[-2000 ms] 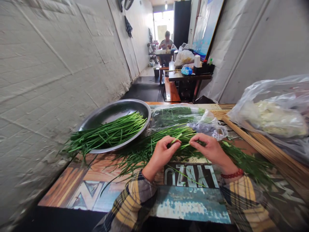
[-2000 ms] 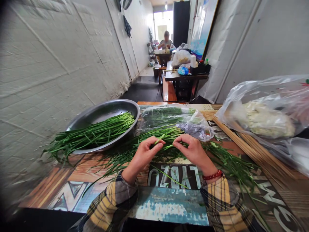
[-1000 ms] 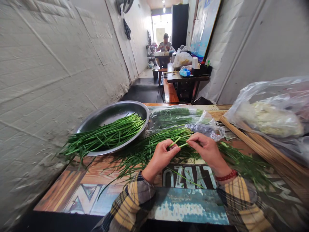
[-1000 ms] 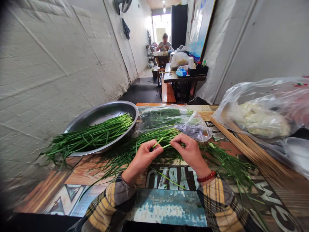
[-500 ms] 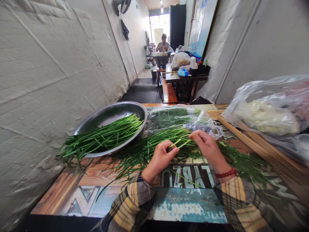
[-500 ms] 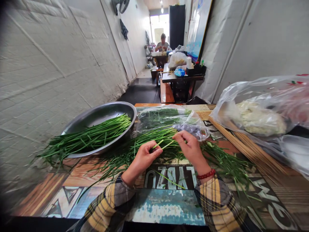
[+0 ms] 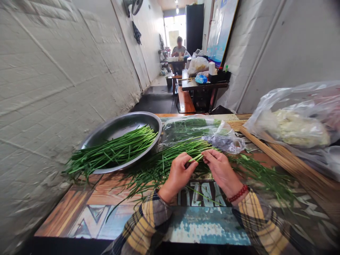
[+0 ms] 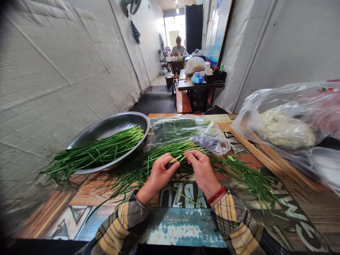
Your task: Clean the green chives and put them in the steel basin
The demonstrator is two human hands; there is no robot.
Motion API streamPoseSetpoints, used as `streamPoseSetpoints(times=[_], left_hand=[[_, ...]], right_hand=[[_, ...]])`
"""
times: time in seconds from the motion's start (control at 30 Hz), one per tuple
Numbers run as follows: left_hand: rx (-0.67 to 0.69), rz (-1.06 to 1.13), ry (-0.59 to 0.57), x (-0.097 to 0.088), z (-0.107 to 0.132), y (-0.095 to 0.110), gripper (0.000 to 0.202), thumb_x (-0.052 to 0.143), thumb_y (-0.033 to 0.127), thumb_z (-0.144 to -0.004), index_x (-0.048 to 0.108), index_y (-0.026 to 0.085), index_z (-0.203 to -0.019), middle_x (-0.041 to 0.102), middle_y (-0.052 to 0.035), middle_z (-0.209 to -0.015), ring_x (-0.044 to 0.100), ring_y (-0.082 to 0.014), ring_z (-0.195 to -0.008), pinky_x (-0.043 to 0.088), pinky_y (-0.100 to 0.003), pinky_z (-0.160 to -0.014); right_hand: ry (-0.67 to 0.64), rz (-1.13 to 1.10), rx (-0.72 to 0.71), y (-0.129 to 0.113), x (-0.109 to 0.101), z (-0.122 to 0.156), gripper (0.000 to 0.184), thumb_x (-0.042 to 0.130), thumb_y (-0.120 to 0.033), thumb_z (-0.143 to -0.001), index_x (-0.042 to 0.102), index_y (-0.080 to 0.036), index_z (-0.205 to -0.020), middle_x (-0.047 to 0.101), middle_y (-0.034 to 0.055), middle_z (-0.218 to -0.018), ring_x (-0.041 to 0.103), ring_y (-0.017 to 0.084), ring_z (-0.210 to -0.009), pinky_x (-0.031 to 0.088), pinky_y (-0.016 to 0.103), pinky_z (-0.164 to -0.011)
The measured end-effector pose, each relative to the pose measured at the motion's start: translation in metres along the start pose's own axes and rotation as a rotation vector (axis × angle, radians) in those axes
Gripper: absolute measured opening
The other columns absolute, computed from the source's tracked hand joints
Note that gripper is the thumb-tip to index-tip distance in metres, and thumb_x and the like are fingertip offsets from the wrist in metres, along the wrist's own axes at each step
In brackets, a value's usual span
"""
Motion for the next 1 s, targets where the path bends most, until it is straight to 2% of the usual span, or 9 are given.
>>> streamPoseSetpoints(times=[0.2,0.37,0.43,0.53,0.6,0.67,0.77,0.87,1.0], left_hand=[[0.049,-0.034,-0.009,0.005,0.002,-0.001,0.024,0.059,0.02,-0.082,0.051,0.017,-0.059,0.046,0.0013,-0.063,0.045,-0.0124,-0.064,0.031,-0.024,-0.06],[0.05,-0.104,-0.011,0.005,0.004,-0.006,0.026,0.058,0.02,-0.082,0.05,0.017,-0.058,0.045,0.001,-0.064,0.044,-0.0124,-0.064,0.03,-0.024,-0.059],[0.049,-0.094,0.009,0.002,0.004,-0.007,0.026,0.057,0.021,-0.083,0.05,0.017,-0.058,0.045,0.0011,-0.063,0.045,-0.0125,-0.064,0.03,-0.024,-0.059],[0.048,-0.101,0.028,0.0,0.003,-0.008,0.026,0.057,0.022,-0.083,0.051,0.017,-0.059,0.044,0.0009,-0.064,0.045,-0.0127,-0.064,0.03,-0.024,-0.059],[0.044,-0.111,0.031,-0.001,0.003,-0.008,0.025,0.057,0.023,-0.083,0.051,0.017,-0.06,0.045,0.0008,-0.065,0.046,-0.0127,-0.064,0.031,-0.024,-0.059],[0.043,-0.11,0.034,-0.001,0.003,-0.008,0.023,0.058,0.022,-0.082,0.052,0.017,-0.061,0.046,0.0008,-0.066,0.046,-0.0127,-0.065,0.031,-0.024,-0.06],[0.034,-0.093,0.034,-0.001,0.003,-0.007,0.02,0.06,0.02,-0.081,0.055,0.017,-0.062,0.046,0.001,-0.066,0.046,-0.0126,-0.065,0.031,-0.024,-0.06],[-0.004,-0.059,0.01,0.001,0.002,-0.009,0.015,0.063,0.019,-0.078,0.057,0.016,-0.064,0.046,0.0018,-0.065,0.045,-0.012,-0.063,0.031,-0.023,-0.059],[-0.069,0.054,-0.081,0.01,0.001,-0.012,0.009,0.066,0.019,-0.075,0.06,0.015,-0.069,0.052,0.0009,-0.068,0.047,-0.0124,-0.066,0.034,-0.024,-0.062]], right_hand=[[0.076,-0.18,0.073,0.005,-0.003,-0.001,0.027,0.076,-0.043,-0.065,0.064,-0.02,-0.072,0.061,0.0012,-0.072,0.049,0.012,-0.061,0.043,0.026,-0.057],[0.207,-0.239,-0.032,-0.014,-0.038,-0.014,0.028,0.074,-0.044,-0.068,0.057,-0.022,-0.067,0.056,-0.0011,-0.068,0.049,0.012,-0.058,0.04,0.026,-0.053],[0.16,-0.154,-0.068,-0.022,-0.043,-0.018,0.029,0.07,-0.046,-0.073,0.057,-0.022,-0.066,0.056,-0.001,-0.066,0.049,0.013,-0.059,0.04,0.027,-0.054],[0.012,0.134,-0.106,-0.028,-0.035,-0.018,0.037,0.056,-0.051,-0.085,0.058,-0.02,-0.064,0.057,0.0006,-0.064,0.05,0.014,-0.061,0.041,0.028,-0.058],[-0.058,0.329,-0.169,-0.033,-0.025,-0.014,0.036,0.052,-0.051,-0.087,0.061,-0.02,-0.072,0.06,0.0012,-0.069,0.053,0.015,-0.065,0.043,0.029,-0.062],[-0.088,0.461,-0.238,-0.038,-0.016,-0.009,0.029,0.057,-0.048,-0.084,0.062,-0.02,-0.08,0.062,0.0008,-0.072,0.056,0.016,-0.066,0.045,0.028,-0.063],[-0.048,0.59,-0.34,-0.048,-0.01,-0.004,0.021,0.066,-0.041,-0.077,0.061,-0.021,-0.082,0.063,0.0006,-0.07,0.058,0.016,-0.064,0.048,0.029,-0.063],[-0.017,0.61,-0.374,-0.049,-0.008,-0.002,0.018,0.067,-0.038,-0.077,0.06,-0.022,-0.082,0.065,0.0013,-0.071,0.061,0.017,-0.064,0.051,0.032,-0.066],[-0.05,0.435,-0.266,-0.033,-0.006,-0.003,0.021,0.063,-0.042,-0.08,0.059,-0.022,-0.083,0.066,0.0021,-0.073,0.063,0.016,-0.064,0.053,0.03,-0.062]])
Point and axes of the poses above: each hand's wrist, its own z-axis away from the middle knuckle, its own x-axis out of the palm, y = z × x, the point moved 9 cm from there along -z, towards the middle knuckle
